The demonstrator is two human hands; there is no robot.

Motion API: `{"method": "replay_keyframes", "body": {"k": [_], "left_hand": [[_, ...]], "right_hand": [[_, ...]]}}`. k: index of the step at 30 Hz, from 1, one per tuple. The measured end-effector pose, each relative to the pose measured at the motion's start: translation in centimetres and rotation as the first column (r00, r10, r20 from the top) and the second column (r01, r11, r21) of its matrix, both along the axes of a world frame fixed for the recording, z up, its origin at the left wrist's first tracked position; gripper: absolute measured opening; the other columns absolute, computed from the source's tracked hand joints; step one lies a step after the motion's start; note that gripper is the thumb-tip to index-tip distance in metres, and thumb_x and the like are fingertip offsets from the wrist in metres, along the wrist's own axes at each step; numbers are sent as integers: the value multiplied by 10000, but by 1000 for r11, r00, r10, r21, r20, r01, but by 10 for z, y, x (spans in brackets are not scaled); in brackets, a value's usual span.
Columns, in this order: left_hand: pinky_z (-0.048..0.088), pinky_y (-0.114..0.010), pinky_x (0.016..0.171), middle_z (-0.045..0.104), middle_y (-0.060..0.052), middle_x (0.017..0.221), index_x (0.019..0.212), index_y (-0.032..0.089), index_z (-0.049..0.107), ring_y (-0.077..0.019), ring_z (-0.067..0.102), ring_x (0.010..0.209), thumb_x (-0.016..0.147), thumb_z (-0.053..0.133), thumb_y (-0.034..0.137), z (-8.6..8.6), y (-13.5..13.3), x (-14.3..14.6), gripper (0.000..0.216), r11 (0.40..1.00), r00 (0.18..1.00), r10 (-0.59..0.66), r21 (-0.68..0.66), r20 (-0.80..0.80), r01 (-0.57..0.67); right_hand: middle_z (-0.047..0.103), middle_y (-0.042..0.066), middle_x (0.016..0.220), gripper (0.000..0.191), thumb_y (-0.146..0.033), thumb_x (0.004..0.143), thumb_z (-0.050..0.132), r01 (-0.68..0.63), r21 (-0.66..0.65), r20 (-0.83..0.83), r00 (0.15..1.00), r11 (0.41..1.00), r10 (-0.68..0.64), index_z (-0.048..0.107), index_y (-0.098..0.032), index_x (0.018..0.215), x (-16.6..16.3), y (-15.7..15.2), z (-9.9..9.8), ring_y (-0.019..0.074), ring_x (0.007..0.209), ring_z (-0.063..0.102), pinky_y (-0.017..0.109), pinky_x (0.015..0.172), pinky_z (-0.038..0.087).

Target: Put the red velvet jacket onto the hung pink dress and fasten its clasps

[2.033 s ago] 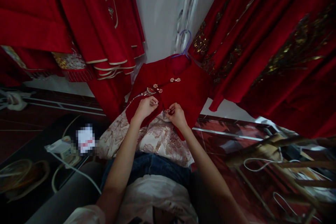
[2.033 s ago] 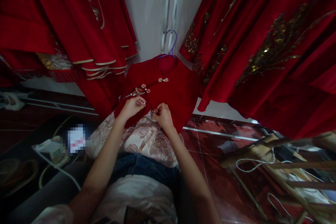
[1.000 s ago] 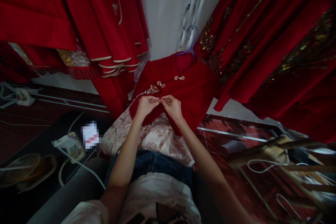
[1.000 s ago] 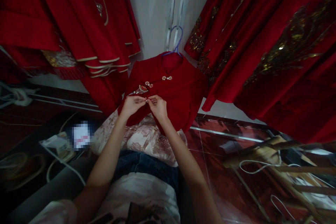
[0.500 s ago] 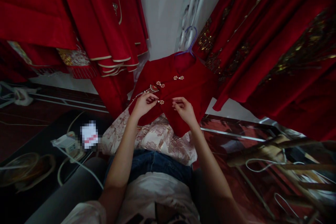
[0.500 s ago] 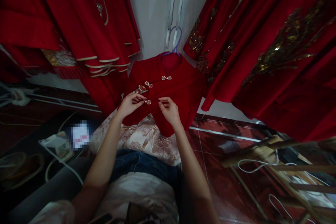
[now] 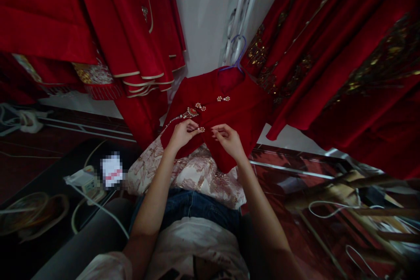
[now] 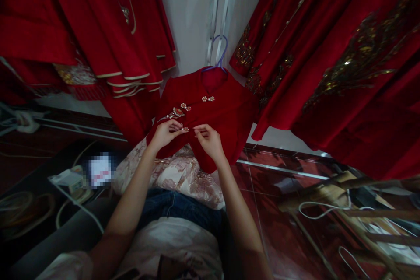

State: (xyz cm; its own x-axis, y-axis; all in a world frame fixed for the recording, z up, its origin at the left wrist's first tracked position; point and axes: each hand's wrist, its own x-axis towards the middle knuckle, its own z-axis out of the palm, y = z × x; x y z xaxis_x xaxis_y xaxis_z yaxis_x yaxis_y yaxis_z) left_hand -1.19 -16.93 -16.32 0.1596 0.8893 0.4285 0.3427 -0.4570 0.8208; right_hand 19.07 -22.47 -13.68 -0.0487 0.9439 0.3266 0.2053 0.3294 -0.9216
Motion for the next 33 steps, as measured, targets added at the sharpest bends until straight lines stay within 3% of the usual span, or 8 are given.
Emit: {"method": "replay_keyframes", "body": {"k": [6,12,15,18,21,25,29,33], "left_hand": [[536,-270,688,691,-24,758,774,176,629,-145,657,695,680,786,401,2,-3,6,290,999,999,-4,-35,53,5],[521,-260,668,659,-13,777,797,184,594,-136,630,701,743,728,437,7,0,9,291,1000,999,-22,-1,-41,22],[520,-301,752,624,-51,928,954,193,623,-164,609,825,823,651,424,20,18,7,267,987,980,67,154,-188,-38],[461,-402,917,542,-100,1070,1152,221,628,-229,524,1023,904,540,351,42,44,2,293,923,884,242,374,-400,-84],[423,-434,936,496,-115,1098,1147,227,656,-260,458,1062,908,521,318,67,65,-2,289,896,765,254,442,-592,45],[400,-424,929,470,-107,1151,1000,230,715,-261,430,1078,878,570,334,92,78,-4,216,862,630,133,403,-765,308],[386,-409,916,482,-109,1143,995,219,728,-262,430,1082,867,582,331,102,86,-2,224,832,526,85,350,-846,429],[377,-378,898,520,-99,1137,896,203,736,-245,456,1067,840,611,331,102,96,4,188,832,505,14,290,-863,473]], "right_hand": [[698,53,909,219,-376,828,616,-19,-17,-3,1000,1000,19,646,-190,941,-3,0,-2,144,739,684,273,679,579],[707,54,902,196,-358,834,619,-28,1,21,999,1000,28,648,-192,935,2,-1,1,151,731,688,299,701,577],[711,58,917,193,-360,834,621,-28,6,14,1000,1000,28,645,-195,932,7,-4,6,156,751,693,311,721,581],[712,55,910,196,-372,827,629,-17,15,-6,1000,1000,17,640,-201,922,10,-5,10,156,759,693,310,721,585],[711,52,891,200,-379,831,626,-15,19,-9,1000,1000,15,636,-202,924,13,-5,12,154,748,693,308,720,584],[711,53,880,198,-378,840,616,-20,30,-4,1000,999,20,637,-203,929,15,-4,12,154,743,693,307,721,580],[712,53,876,195,-372,841,612,-15,42,8,1000,999,14,642,-203,933,16,-5,13,153,747,689,310,728,579],[710,53,867,189,-357,844,607,-18,50,16,1000,999,17,647,-201,942,18,-6,14,153,750,686,313,731,577]]}}
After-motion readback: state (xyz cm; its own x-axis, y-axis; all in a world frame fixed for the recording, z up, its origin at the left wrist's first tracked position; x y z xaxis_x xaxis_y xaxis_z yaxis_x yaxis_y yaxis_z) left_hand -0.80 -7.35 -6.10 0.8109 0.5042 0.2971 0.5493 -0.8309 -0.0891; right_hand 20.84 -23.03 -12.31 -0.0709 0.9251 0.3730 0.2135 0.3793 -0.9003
